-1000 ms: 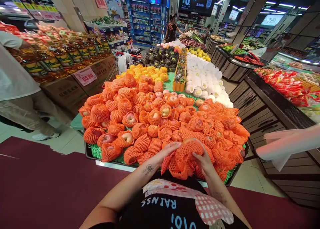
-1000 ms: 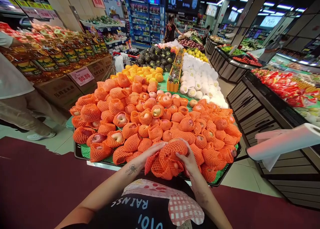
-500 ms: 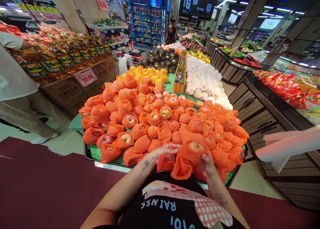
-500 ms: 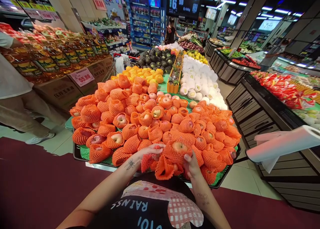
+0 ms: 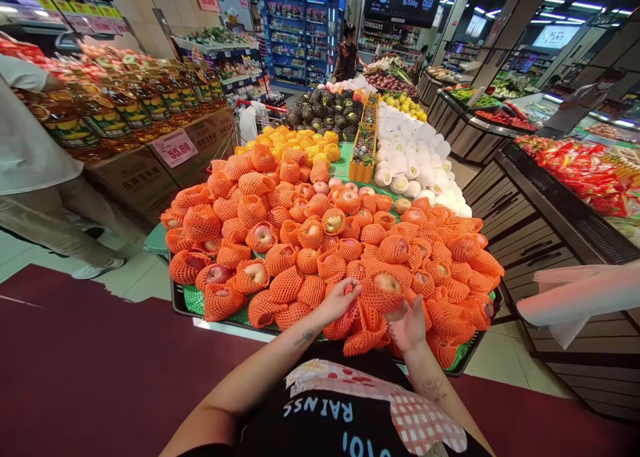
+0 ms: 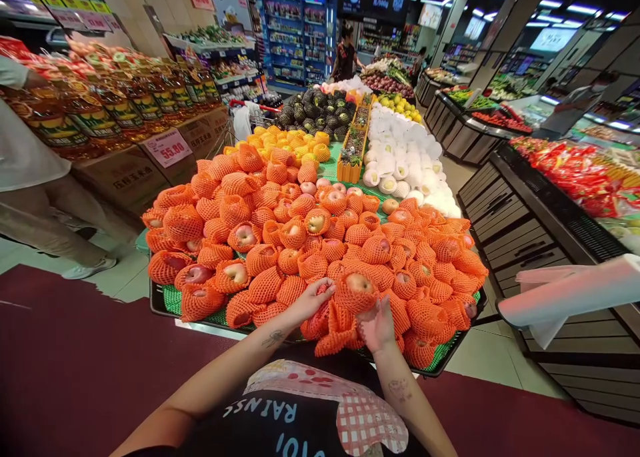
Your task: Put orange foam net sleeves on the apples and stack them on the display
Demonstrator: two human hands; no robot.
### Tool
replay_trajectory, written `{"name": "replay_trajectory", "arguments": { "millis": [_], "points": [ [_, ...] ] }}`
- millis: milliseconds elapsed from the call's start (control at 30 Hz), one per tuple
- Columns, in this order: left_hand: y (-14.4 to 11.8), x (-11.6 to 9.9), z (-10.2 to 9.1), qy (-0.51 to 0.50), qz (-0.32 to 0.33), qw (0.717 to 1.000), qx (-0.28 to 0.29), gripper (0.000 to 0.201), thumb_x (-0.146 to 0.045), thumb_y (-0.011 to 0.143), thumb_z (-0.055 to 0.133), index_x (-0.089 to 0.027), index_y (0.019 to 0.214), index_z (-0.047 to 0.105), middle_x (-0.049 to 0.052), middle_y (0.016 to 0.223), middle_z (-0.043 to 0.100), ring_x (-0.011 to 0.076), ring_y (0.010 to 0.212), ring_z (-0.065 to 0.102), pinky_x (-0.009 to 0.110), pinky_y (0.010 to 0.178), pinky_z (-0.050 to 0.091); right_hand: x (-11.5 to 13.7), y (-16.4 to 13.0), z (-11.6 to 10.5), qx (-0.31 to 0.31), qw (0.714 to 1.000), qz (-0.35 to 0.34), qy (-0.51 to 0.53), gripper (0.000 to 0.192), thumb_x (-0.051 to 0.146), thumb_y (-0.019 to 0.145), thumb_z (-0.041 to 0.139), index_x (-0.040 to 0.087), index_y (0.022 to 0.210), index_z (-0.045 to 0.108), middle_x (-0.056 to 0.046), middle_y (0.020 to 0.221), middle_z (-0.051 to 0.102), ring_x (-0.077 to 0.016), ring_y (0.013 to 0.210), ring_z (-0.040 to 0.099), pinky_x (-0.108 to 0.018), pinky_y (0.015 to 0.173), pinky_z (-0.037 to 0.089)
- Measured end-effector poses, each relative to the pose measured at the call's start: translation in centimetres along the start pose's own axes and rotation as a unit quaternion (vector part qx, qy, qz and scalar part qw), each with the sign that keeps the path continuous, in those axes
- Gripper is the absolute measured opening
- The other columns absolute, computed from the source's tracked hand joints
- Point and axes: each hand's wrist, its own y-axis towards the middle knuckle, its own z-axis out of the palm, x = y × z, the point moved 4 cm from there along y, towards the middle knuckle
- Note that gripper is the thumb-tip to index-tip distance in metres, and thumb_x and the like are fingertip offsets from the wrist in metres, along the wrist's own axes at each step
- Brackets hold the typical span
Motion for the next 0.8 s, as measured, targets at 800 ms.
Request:
{"name": "replay_trajectory", "arguments": {
  "millis": [800],
  "points": [
    [-0.4, -5.0, -3.8, 0.264, 0.171, 0.929, -0.194, 0.032, -0.039, 0.089, 0.069, -0.021, 0.115, 0.066, 0.012, 0.126, 0.063, 0.0290, 0.121, 0.060, 0.042, 0.106, 0.045, 2.1, 1.6, -1.2, -0.089, 0.994, -0.022, 0.055, 0.039, 0.057, 0.078, 0.073, 0.036, 0.111, 0.069, 0.001, 0.123, 0.075, -0.0257, 0.120, 0.066, -0.042, 0.091, 0.060]
  ]
}}
